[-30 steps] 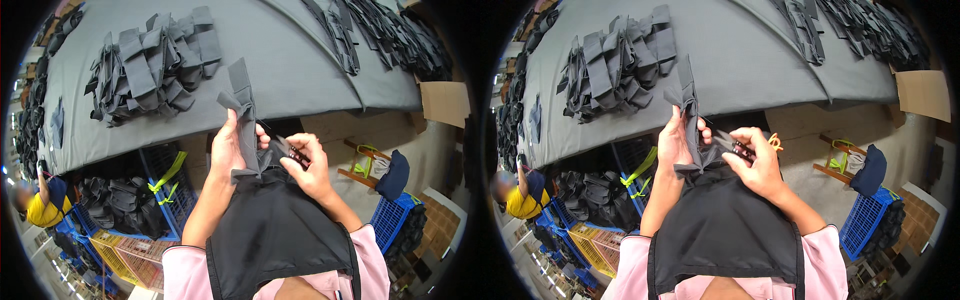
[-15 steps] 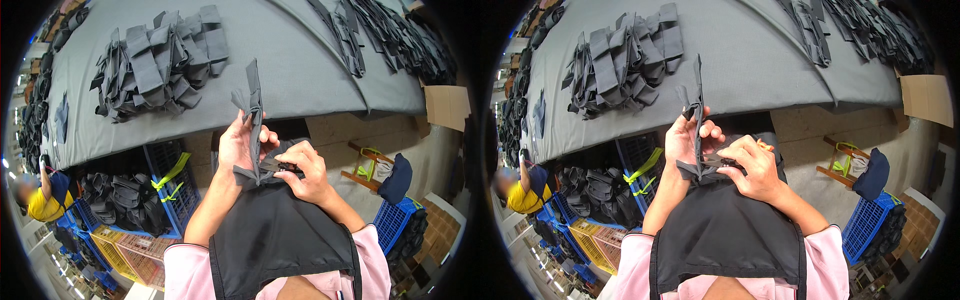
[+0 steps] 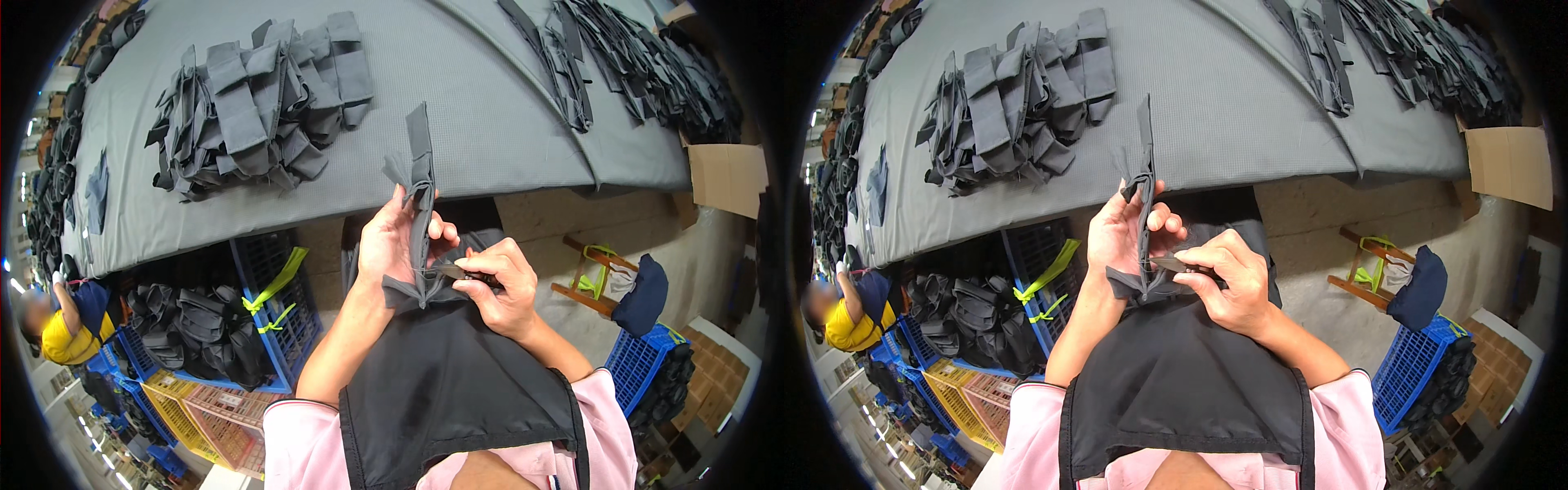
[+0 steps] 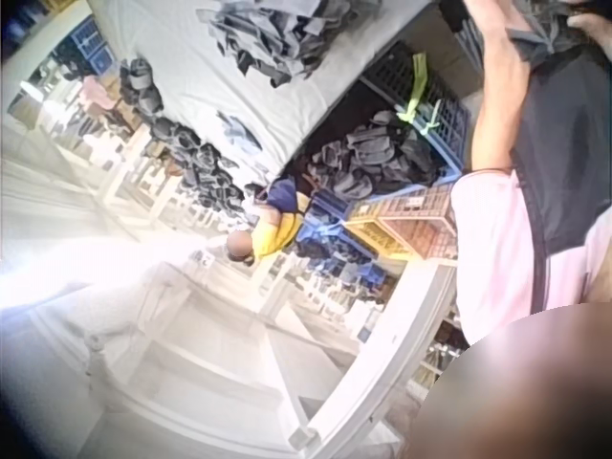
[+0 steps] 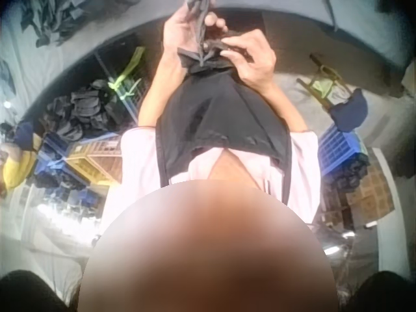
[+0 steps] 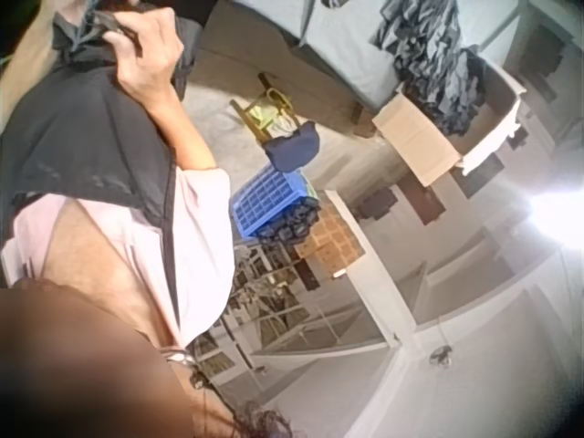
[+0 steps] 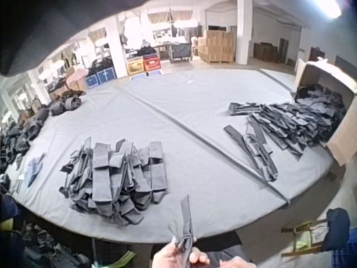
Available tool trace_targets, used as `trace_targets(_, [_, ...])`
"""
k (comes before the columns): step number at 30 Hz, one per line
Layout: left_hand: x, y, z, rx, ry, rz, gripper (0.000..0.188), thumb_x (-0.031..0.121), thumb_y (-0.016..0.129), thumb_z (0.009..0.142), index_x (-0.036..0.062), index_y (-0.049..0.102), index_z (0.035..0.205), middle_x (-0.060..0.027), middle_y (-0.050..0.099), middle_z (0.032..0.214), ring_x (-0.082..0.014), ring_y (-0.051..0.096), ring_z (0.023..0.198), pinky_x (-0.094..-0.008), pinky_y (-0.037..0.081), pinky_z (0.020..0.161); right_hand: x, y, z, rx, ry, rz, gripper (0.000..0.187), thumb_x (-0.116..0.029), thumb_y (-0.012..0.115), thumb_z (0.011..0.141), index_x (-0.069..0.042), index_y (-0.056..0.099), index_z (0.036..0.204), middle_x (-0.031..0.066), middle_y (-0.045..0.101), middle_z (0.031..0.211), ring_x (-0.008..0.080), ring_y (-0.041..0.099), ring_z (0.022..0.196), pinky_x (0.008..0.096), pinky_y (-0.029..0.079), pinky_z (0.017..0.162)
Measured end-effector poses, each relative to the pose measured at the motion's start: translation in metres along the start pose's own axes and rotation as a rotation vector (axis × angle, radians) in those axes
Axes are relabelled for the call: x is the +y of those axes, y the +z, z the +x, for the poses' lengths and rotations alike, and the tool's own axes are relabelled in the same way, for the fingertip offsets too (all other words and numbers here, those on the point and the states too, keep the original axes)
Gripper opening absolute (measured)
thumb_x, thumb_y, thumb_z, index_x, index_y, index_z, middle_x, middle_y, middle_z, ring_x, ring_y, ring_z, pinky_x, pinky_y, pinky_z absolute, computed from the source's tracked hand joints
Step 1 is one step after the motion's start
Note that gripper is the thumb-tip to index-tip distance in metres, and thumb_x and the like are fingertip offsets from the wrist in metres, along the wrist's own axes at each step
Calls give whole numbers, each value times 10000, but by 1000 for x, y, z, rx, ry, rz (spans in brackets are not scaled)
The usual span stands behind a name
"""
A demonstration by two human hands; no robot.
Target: Using snips to trim excess threads or material from small fabric components in a manufacturing setting.
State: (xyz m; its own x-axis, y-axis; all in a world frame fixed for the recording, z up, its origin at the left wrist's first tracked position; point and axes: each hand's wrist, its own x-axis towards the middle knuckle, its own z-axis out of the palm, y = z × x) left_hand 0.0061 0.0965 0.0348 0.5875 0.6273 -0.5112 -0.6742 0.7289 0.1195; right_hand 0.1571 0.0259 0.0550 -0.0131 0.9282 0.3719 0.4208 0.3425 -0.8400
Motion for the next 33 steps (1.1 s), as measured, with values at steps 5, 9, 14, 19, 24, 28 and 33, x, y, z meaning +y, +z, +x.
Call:
trace_targets(5, [3,-2,-2,26,101,188,425,451,376,956,47,506,985,-123,605,762,-257,614,722,-387,505,703,-1,-10,6,-105,105,-4,242,-3,737,664,-13,648,888,73,557,746,165,530,619,263,435,543])
trace_targets(9, [1,3,-7,99,218,426,383,434,407,955,65,451,1048,-146,631,854,-216,633,663,-319,525,613,3,-16,17,-88,108,-77,252,14,722,653,9,632,888,77,543,743,163,504,609,263,418,532])
trace_targets(14, [-3,0,-7,107,203,571,462,452,343,968,35,509,1075,-136,635,897,-180,630,686,-304,532,622,3,-18,21,-46,114,-153,267,19,715,656,5,630,908,74,537,767,147,478,637,255,406,541])
trace_targets(19, [-10,3,-9,85,207,544,422,390,373,974,22,487,1147,-113,613,978,-168,615,781,-304,524,671,2,-7,37,-21,103,-86,325,58,695,640,-18,636,951,35,471,741,131,453,596,246,399,518])
trace_targets(24, [-17,4,-10,0,186,612,529,56,385,866,23,266,1381,-124,560,1086,-168,602,827,-293,519,704,36,7,36,-109,197,-205,431,90,604,585,-75,624,983,51,502,746,169,537,584,282,460,516])
trace_targets(28, [-23,6,-17,54,133,639,576,43,381,869,36,168,1404,-147,540,1079,-180,612,718,-286,521,670,45,10,36,21,239,-1,175,55,588,691,3,592,858,48,470,722,126,480,549,243,407,502])
trace_targets(33, [-31,2,-17,70,252,733,512,158,504,926,71,155,1290,-157,532,1059,-186,615,683,-290,527,618,40,7,44,217,584,533,122,-95,531,906,-28,484,816,-24,439,751,30,416,556,183,347,487])
